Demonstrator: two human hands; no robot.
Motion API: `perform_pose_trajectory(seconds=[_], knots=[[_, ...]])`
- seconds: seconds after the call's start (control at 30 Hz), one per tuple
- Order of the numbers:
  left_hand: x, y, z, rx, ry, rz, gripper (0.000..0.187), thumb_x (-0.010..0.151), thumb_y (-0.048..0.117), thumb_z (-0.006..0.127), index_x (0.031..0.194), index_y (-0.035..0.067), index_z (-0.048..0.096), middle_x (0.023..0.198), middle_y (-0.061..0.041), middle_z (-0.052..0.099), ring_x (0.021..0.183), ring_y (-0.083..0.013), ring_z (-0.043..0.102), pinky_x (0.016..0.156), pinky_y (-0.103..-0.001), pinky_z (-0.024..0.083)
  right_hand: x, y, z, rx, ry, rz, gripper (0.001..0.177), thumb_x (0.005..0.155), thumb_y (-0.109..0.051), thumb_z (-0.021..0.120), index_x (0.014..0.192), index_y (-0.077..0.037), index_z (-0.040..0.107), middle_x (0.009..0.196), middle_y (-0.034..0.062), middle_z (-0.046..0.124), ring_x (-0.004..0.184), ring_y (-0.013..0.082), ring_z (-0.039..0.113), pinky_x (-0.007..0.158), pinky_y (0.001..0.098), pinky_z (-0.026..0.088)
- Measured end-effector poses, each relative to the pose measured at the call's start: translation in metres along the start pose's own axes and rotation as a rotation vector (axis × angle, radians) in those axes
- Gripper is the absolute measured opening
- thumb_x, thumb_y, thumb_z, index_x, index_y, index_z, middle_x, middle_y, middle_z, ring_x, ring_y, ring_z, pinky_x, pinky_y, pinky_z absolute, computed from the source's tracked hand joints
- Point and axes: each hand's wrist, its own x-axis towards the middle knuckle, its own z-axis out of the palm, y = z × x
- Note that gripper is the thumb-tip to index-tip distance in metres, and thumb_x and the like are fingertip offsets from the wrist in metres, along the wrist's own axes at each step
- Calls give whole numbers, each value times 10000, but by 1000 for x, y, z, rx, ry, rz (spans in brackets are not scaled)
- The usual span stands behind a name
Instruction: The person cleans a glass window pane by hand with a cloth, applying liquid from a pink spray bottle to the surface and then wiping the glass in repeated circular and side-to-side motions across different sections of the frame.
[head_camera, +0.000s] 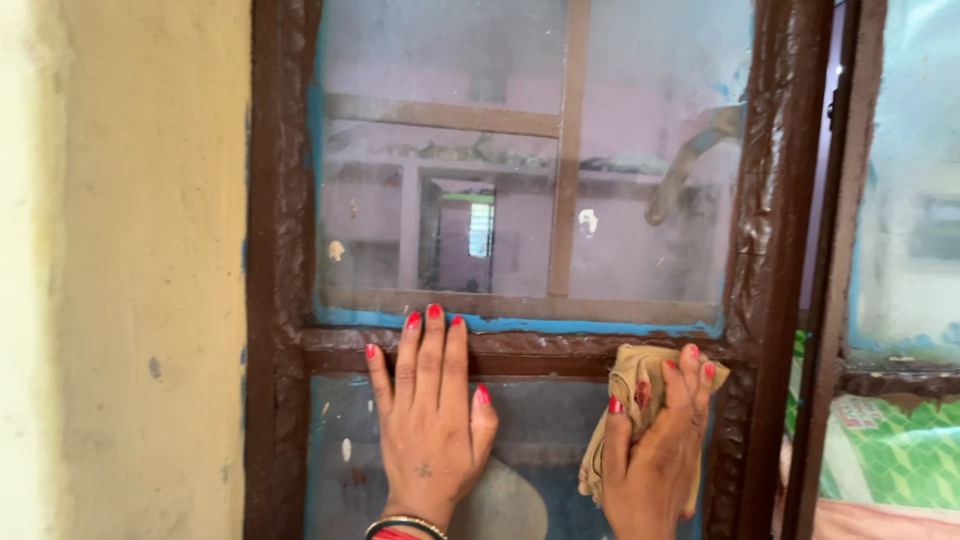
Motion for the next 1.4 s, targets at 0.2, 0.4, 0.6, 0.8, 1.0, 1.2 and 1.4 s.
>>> perform_pose_trajectory(seconds=[0.2,0.4,0.6,0.8,1.0,1.2,1.4], knots=[[1,-2,-4,4,-14,16,673,865,268,540,1492,37,457,1549,-130,452,1479,-312,355,1230,-627,139,-16,-47,23,-81,-105,-95,655,755,-75,624,1378,48,461,1581,266,339,1518,462,235,1239,569,176],[-1,-12,-13,-13,-51,83,702,836,246,554,1498,34,458,1567,-130,446,1484,-300,356,1230,-605,151,7,-30,14,-97,-94,-138,654,788,-73,600,1426,-28,462,1625,266,281,1539,461,224,1256,561,215],[0,-8,-9,-43,-36,90,754,797,287,583,1474,-15,444,1536,-166,438,1470,-338,338,1201,-632,149,8,-23,10,-148,83,48,609,878,-63,591,1472,-49,458,1611,270,275,1531,442,253,1254,526,243],[-2,-13,-9,-19,-44,74,723,783,231,570,1474,39,484,1531,-124,485,1466,-301,392,1225,-604,180,-6,-89,42,-48,-74,-85,729,758,-46,616,1463,-24,436,1515,247,401,1464,446,324,1216,559,266],[2,-31,-26,-26,-181,180,714,824,235,568,1503,41,463,1571,-128,455,1469,-297,390,1222,-573,216,1,-65,29,150,-105,-223,566,795,-70,669,1320,26,478,1533,241,428,1458,388,382,1237,550,268],[-1,-52,-57,77,-117,92,735,793,257,578,1498,102,439,1578,-130,387,1466,-338,317,1184,-639,131,-18,-50,17,-4,12,-44,487,837,-37,642,1311,21,545,1589,249,369,1507,432,331,1233,523,276],[-1,-55,-63,1,-153,85,780,752,180,529,1520,97,423,1604,-104,390,1494,-334,321,1221,-628,140,-30,-104,44,-15,-72,-62,607,776,-147,699,1332,8,510,1516,255,380,1453,453,311,1211,581,214]])
